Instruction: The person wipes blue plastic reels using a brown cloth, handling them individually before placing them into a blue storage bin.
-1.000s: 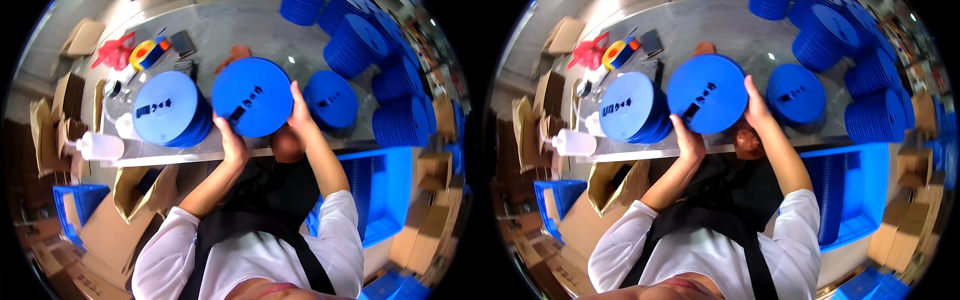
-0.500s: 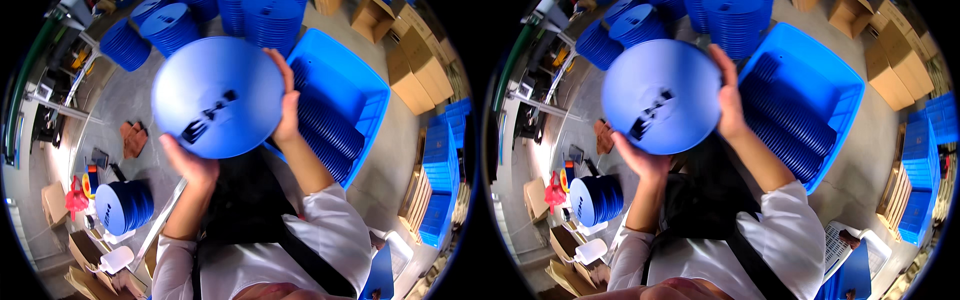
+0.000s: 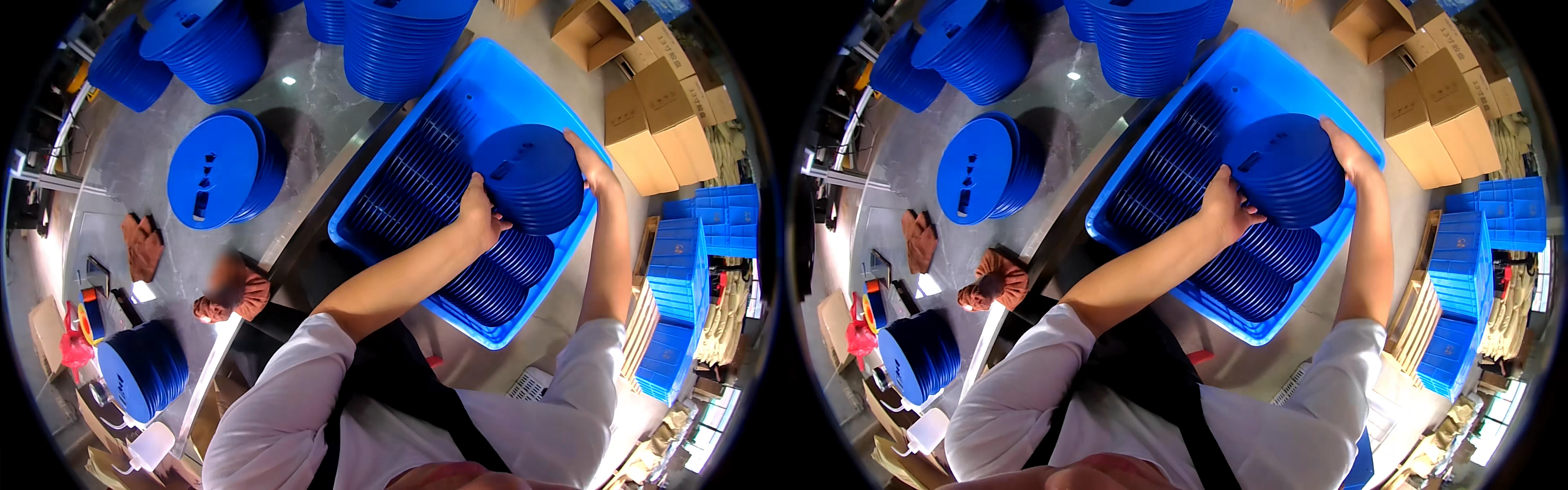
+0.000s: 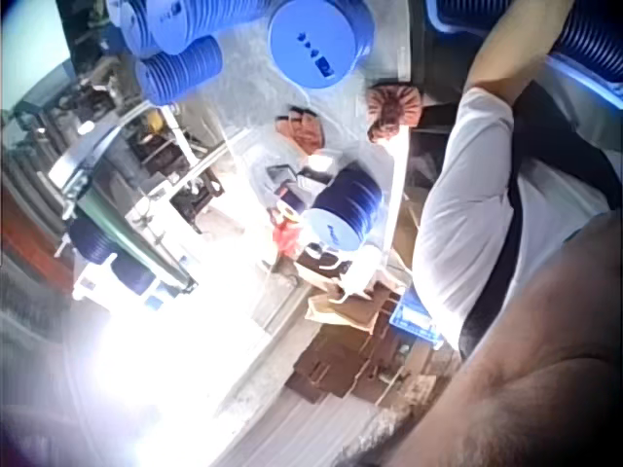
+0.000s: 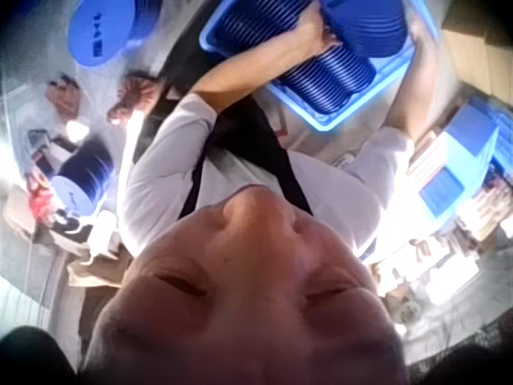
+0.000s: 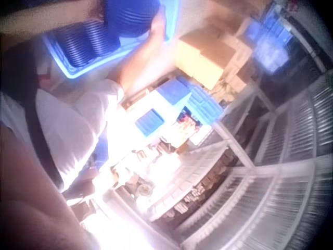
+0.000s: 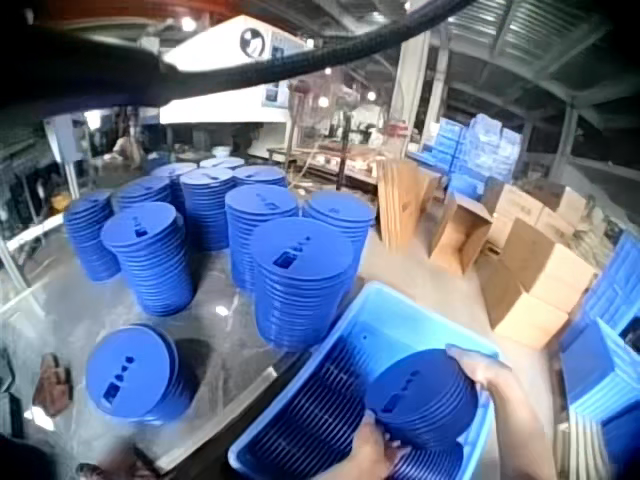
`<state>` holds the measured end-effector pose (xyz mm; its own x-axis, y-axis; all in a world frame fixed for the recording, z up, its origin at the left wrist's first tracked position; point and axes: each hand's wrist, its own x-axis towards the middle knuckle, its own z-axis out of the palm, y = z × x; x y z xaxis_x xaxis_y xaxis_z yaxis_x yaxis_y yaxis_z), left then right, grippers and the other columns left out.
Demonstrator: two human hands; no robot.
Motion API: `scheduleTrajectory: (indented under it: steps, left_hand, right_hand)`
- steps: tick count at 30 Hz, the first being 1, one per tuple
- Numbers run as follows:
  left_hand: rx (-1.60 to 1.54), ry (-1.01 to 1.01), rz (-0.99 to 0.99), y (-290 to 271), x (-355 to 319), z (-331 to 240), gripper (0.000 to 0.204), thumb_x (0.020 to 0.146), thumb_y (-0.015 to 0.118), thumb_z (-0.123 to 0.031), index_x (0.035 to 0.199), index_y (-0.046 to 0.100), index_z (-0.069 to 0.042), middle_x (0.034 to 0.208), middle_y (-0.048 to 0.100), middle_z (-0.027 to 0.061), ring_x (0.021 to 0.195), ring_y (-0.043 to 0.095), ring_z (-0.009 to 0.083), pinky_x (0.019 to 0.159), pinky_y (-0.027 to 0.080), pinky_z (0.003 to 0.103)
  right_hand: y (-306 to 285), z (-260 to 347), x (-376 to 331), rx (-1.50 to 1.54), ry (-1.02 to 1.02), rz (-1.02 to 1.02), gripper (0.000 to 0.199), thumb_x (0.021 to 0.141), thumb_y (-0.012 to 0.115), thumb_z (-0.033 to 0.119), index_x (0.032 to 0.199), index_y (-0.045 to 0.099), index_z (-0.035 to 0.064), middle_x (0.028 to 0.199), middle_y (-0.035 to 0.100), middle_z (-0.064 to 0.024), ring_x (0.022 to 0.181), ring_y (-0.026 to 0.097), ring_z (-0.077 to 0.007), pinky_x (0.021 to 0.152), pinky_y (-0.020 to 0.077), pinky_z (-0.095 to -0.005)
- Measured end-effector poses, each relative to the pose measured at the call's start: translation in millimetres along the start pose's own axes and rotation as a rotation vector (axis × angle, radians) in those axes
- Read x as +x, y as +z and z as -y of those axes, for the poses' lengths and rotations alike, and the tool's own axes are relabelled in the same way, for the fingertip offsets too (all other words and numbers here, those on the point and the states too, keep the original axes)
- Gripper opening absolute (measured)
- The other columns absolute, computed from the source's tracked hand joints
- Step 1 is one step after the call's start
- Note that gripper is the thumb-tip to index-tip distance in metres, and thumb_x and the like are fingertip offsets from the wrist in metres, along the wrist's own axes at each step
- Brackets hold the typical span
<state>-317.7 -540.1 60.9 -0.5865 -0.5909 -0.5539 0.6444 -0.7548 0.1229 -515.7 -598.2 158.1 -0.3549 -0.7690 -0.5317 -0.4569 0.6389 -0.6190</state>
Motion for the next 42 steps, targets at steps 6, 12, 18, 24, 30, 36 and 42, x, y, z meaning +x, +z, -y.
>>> scheduleTrajectory:
  steps: [6,12,18,24,30,36,42]
  left_hand:
    - [-0.129,-0.08,-0.013,-16.1,29.2,-23.8,0.073,0.098,0.016,-0.055,0.15,0.008,-0.005,0.154,0.011,0.021,0.141,0.013,0.0414,0.112,0.014,0.061]
    - [-0.197,-0.084,-0.056,-26.8,27.4,-42.0,0.076,0.098,0.017,-0.057,0.149,0.007,-0.002,0.148,0.011,0.0317,0.136,0.019,0.0474,0.11,0.021,0.062]
    - [-0.262,-0.136,0.028,-29.8,28.2,-44.2,0.077,0.098,0.018,-0.057,0.148,0.005,-0.001,0.142,0.02,0.0319,0.131,0.025,0.0506,0.109,0.024,0.062]
    - [-0.332,-0.156,0.021,-35.8,32.6,-40.1,0.078,0.097,0.017,-0.058,0.149,0.0,-0.002,0.147,0.012,0.0307,0.136,0.016,0.051,0.109,0.021,0.063]
    - [-0.164,-0.132,-0.11,-41.8,12.3,-40.4,0.089,0.091,0.019,-0.069,0.149,-0.009,-0.008,0.153,0.002,0.0259,0.132,0.027,0.0511,0.107,0.026,0.062]
    - [0.056,-0.019,-0.019,-75.3,-13.2,-36.2,0.079,0.096,0.022,-0.062,0.15,0.004,-0.008,0.151,0.017,0.0246,0.122,0.046,0.0424,0.104,0.035,0.056]
    - [0.315,0.139,0.075,-95.6,-53.8,-51.0,0.066,0.099,0.034,-0.049,0.142,0.03,0.0,0.141,0.041,0.0198,0.122,0.049,0.0356,0.104,0.038,0.046]
  right_hand:
    - [27.1,41.9,82.9,-0.528,0.208,0.085,0.07,0.09,0.037,0.059,0.143,0.04,0.0133,0.151,0.031,-0.0152,0.136,0.032,-0.0391,0.103,0.0364,-0.051]
    - [60.4,84.3,103.4,-0.699,0.209,0.268,0.069,0.089,0.041,0.056,0.142,0.041,0.0121,0.15,0.032,-0.0154,0.137,0.03,-0.0381,0.11,0.0276,-0.0504]
    - [69.0,115.7,96.4,-0.759,0.193,0.313,0.063,0.089,0.042,0.052,0.137,0.048,0.0113,0.147,0.037,-0.0139,0.135,0.034,-0.0333,0.109,0.0287,-0.049]
    - [73.1,95.4,133.8,-0.814,0.148,0.292,0.074,0.088,0.042,0.06,0.144,0.038,0.0129,0.152,0.029,-0.0142,0.139,0.027,-0.0358,0.109,0.0276,-0.0533]
    - [84.5,71.8,141.2,-0.637,0.158,0.319,0.09,0.083,0.026,0.08,0.146,0.034,0.0161,0.153,0.027,-0.0141,0.14,0.023,-0.0414,0.107,0.0261,-0.0601]
    - [97.6,28.5,129.7,-0.358,-0.016,0.07,0.08,0.087,0.04,0.071,0.146,0.035,0.0165,0.154,0.024,-0.0126,0.141,0.021,-0.0379,0.105,0.0255,-0.0638]
    - [94.4,-36.7,139.2,-0.21,-0.23,-0.189,0.063,0.08,0.066,0.036,0.133,0.05,0.006,0.111,0.063,-0.0197,0.075,0.065,-0.0269,0.068,0.0517,-0.0386]
